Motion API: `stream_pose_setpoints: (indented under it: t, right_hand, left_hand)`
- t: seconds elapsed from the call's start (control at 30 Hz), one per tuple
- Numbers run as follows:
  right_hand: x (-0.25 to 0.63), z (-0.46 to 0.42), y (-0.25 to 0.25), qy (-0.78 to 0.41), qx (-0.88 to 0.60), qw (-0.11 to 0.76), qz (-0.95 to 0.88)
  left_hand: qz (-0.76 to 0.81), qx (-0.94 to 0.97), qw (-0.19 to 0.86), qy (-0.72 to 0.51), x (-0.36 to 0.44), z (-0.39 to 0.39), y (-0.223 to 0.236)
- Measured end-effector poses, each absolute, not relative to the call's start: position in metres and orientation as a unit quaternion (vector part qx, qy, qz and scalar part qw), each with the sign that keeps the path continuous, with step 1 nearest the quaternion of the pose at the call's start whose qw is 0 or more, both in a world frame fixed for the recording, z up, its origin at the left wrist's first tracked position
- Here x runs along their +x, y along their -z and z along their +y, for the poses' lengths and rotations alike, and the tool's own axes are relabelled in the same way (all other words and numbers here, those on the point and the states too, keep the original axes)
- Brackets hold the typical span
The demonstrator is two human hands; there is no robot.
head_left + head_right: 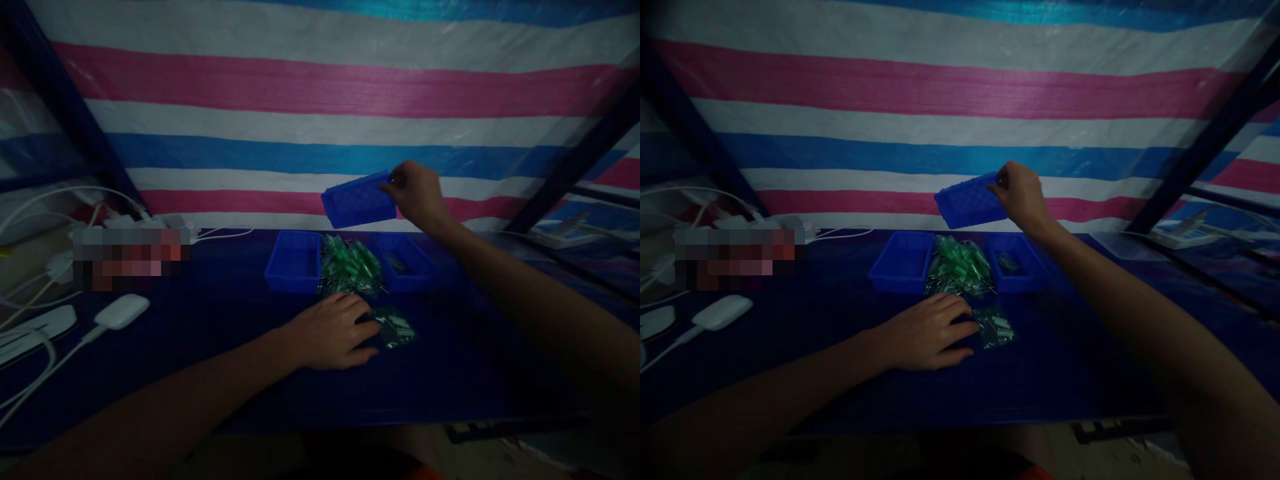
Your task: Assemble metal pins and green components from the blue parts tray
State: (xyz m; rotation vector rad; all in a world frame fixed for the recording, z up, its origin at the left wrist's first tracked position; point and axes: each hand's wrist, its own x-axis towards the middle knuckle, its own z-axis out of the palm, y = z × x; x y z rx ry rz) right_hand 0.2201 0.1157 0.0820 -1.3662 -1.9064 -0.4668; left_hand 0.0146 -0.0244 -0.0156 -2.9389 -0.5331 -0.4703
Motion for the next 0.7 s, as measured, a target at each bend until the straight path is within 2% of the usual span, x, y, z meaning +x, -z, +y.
stream_pose_setpoints:
  t: [0.1,0.27,0.37,0.7]
  right_hand:
    - [0.218,0.159,-0.071,0.111,-0.584,0.343,-0.727]
    - [0.213,0.195,-0.057,-0.085,-0.623,0.383,-0.677]
    - [0.21,0.202,-0.048,-0.165,-0.621,0.372,-0.67]
    - [0.206,0.224,-0.035,-0.163,-0.657,0.213,-0.705]
  left_hand:
    - [-0.179,-0.97,0.065,0.152,0.015,-0.026,0.014]
    - [-0.167,-0.973,0.074,0.138,0.014,-0.026,0.013]
    - [-0.174,-0.973,0.07,0.136,0.014,-0.026,0.014]
    - [-0.171,-0.972,0.071,0.144,0.015,-0.026,0.015]
